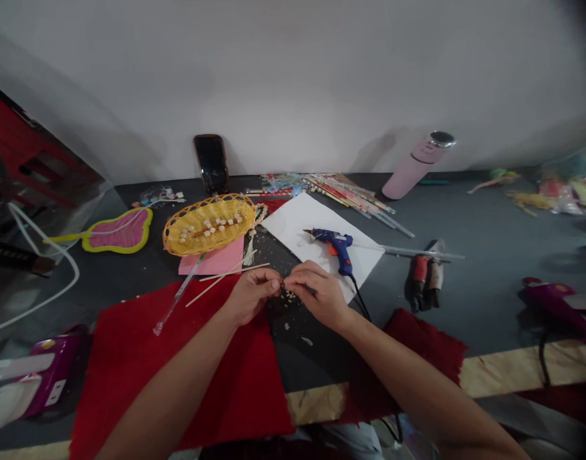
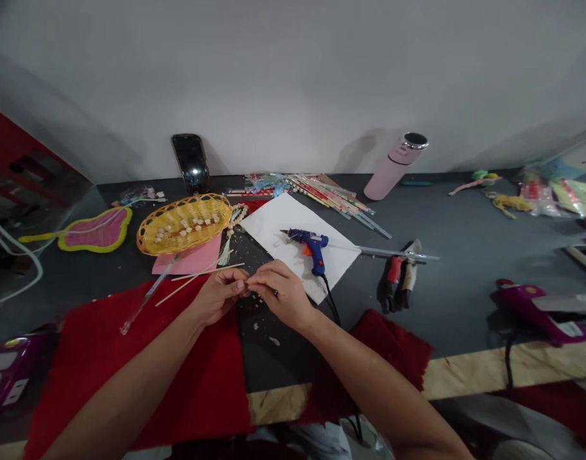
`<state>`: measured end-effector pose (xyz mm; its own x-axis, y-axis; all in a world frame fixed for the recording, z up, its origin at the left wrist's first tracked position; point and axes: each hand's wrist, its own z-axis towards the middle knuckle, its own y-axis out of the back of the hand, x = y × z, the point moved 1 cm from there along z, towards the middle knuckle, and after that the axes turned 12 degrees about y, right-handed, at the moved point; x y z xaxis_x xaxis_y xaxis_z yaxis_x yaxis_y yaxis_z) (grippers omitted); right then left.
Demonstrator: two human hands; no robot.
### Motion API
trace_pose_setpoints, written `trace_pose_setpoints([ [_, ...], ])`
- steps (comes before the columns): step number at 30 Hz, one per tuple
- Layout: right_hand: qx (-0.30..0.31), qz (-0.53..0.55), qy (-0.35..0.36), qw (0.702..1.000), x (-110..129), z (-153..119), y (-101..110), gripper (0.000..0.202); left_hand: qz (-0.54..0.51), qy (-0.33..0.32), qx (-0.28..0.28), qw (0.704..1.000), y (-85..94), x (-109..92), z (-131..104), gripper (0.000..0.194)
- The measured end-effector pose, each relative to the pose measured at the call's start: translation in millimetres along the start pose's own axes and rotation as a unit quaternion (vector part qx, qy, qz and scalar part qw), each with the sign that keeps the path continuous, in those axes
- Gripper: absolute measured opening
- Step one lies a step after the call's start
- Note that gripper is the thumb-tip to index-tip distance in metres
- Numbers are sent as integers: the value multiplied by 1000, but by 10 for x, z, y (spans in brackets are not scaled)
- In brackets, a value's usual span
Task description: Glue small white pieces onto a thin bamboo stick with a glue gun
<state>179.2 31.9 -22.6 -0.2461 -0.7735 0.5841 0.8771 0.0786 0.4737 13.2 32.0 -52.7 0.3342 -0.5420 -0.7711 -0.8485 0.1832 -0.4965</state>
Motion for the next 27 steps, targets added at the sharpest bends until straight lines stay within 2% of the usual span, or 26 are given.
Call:
trace_pose_setpoints([
  [12,12,20,-12,1000,-14,-10,-50,11,21,7,5,1000,4,-4,-5,19],
  [19,-4,20,-6,1000,-26,-13,-18,11,1,12,0,1000,7,-5,-8,19],
  [27,33,4,12,999,-3,1,-8,9,-5,11,-9,1000,-4,-12,-10,17],
])
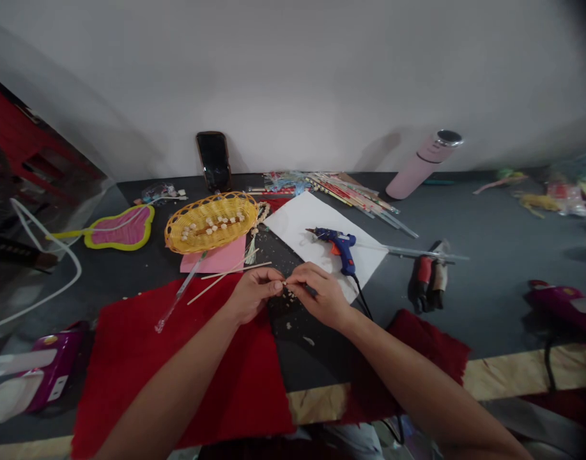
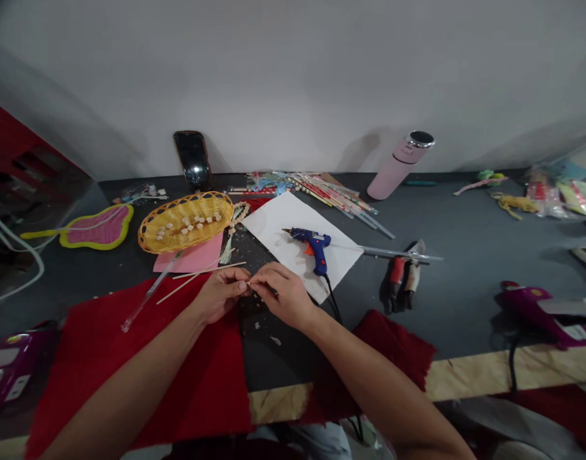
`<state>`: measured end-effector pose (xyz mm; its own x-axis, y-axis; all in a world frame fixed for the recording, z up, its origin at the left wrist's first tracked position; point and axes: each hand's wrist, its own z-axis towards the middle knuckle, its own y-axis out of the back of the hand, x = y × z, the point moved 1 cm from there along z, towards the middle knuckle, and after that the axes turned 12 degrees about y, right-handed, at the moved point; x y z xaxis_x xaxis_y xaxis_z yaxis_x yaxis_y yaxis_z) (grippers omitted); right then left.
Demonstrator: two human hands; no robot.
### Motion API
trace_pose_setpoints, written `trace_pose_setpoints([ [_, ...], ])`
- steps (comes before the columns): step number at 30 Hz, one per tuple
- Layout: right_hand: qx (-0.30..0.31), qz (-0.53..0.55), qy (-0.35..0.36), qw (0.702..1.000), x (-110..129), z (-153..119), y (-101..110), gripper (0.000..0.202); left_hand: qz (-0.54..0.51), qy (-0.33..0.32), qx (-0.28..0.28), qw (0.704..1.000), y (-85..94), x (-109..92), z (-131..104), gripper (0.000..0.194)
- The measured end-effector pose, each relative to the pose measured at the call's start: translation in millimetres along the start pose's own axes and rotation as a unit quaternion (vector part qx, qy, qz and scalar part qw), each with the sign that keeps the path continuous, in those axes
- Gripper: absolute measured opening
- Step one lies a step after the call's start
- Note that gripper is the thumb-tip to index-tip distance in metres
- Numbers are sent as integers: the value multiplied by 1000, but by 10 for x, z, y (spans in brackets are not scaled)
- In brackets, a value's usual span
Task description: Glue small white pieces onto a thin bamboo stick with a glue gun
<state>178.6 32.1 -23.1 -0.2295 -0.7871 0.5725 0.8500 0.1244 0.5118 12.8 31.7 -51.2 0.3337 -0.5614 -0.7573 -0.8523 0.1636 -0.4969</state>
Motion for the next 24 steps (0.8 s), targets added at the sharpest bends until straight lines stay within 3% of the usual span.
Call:
trace_pose_setpoints([
  [24,22,-11,1,1000,-34,-10,-22,11,13,-6,-9,1000,56,49,31,16],
])
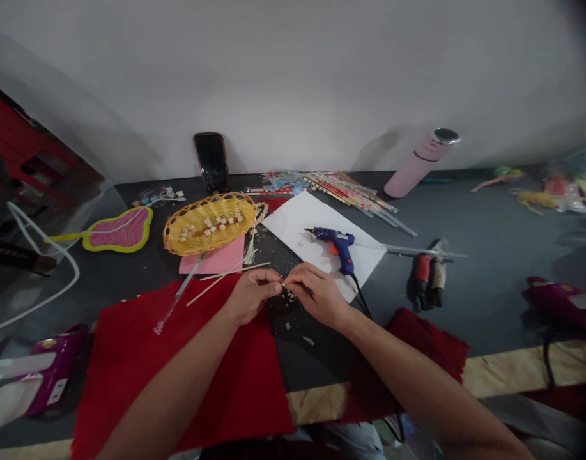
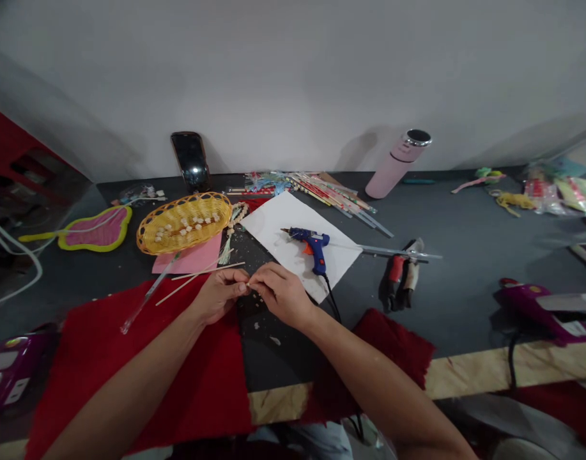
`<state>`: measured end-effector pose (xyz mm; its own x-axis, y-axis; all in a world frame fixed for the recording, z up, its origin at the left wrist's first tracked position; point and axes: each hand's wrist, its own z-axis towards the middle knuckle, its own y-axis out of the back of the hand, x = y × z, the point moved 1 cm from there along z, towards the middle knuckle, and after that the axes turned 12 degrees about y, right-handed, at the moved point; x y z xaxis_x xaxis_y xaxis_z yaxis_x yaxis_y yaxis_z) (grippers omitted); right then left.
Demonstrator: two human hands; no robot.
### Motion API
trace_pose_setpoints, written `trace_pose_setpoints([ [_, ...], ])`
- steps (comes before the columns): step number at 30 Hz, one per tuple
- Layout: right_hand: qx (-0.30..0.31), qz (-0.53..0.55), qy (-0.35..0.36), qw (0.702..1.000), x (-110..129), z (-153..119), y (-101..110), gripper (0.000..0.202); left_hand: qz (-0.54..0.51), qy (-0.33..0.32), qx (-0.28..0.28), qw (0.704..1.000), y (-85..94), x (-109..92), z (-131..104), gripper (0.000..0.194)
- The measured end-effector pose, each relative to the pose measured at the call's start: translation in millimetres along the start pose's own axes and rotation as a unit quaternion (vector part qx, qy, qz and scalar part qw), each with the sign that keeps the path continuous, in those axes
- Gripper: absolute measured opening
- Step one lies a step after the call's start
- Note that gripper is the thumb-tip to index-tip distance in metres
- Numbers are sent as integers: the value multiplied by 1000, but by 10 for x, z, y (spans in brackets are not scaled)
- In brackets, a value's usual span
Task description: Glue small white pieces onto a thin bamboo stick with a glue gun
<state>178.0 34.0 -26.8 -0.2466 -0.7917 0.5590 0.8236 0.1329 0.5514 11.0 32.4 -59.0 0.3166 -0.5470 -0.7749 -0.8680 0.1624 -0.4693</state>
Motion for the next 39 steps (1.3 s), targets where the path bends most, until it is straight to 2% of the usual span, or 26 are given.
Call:
trace_pose_setpoints([
  [8,4,5,-1,1000,-26,-19,-10,10,-4,3,-8,1000,-31,-20,-14,17],
  [16,-28,-53,-43,997,-97,-11,163,10,-62,0,-18,998,-44,-56,-14,15],
  [18,-4,-68,-38,997,-120,-9,162,11,-82,-3,-17,996,-38,-66,-12,15],
  [21,75,-114,-26,990,-170,-36,126,15,-117,-12,-14,993,-30,-86,-11,14],
  [25,205,-190,-10,960,-212,-76,91,16,-162,-30,-6,986,-28,-117,-20,13],
  [28,261,-210,-3,942,-196,-70,87,16,-179,-44,6,983,-21,-141,-28,13],
  [34,285,-211,-5,935,-168,-51,88,23,-199,-69,2,978,56,-156,-2,9],
  [39,236,-195,-3,952,-199,-68,84,20,-195,-67,-2,979,82,-140,11,7],
])
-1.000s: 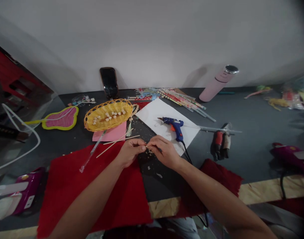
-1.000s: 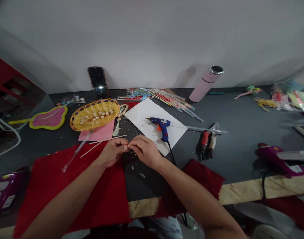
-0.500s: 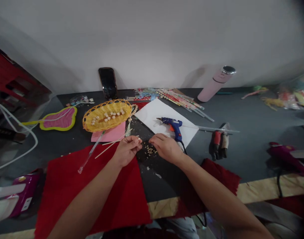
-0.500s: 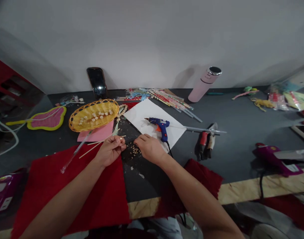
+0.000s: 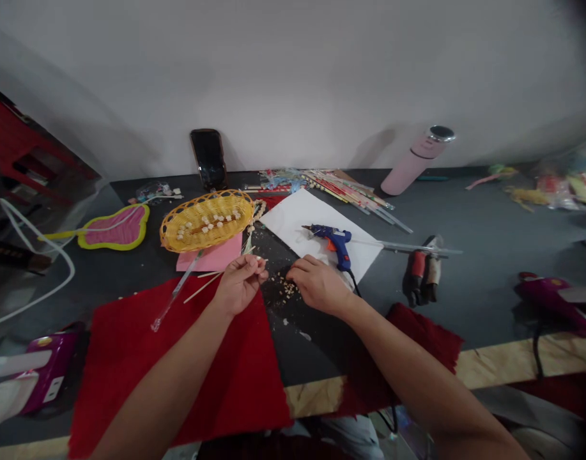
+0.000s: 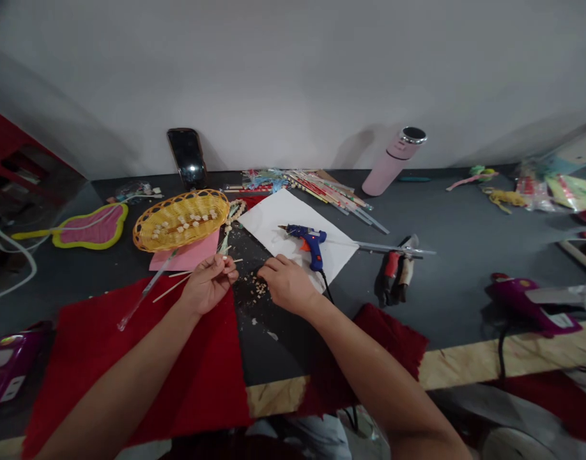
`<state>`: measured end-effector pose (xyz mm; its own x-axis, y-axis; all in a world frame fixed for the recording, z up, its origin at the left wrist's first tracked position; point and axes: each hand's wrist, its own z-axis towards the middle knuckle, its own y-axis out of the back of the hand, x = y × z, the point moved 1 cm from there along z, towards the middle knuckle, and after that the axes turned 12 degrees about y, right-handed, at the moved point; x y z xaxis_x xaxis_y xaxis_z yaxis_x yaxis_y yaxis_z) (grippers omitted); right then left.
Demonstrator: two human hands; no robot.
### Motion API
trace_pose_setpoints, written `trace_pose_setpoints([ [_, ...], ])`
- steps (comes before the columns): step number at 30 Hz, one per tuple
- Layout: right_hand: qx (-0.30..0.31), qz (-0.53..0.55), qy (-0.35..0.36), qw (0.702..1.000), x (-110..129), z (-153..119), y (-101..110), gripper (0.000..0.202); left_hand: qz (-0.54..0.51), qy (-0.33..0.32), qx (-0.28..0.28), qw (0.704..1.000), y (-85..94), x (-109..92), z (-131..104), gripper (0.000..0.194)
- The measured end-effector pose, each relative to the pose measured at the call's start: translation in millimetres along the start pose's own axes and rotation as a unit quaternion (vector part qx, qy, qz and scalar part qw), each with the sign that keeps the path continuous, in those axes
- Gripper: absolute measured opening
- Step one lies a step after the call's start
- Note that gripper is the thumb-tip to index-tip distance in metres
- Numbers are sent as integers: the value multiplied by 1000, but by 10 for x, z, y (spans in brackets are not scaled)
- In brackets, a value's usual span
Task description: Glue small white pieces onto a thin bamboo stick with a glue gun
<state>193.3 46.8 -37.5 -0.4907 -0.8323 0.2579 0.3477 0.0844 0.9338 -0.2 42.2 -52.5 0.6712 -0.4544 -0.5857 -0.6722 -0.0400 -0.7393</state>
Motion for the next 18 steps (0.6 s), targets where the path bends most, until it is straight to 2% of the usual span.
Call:
trace_pose_setpoints([
  [4,-46,5,0,999,-14,4,-40,22,12,6,-6,1000,-21,6,-3,11],
  [7,-78,22,-24,996,-70,-26,-29,20,35,17,-12,999,-21,14,14,12],
  [12,-105,11,-106,989,-299,-213,214,17,58,32,-11,998,5,24,41,13],
  [15,-61,-23,-202,977,-429,-358,400,18,53,34,-7,998,-4,13,34,14],
  [18,9,-69,-326,943,-492,-459,494,29,52,38,-6,998,-23,3,24,15],
])
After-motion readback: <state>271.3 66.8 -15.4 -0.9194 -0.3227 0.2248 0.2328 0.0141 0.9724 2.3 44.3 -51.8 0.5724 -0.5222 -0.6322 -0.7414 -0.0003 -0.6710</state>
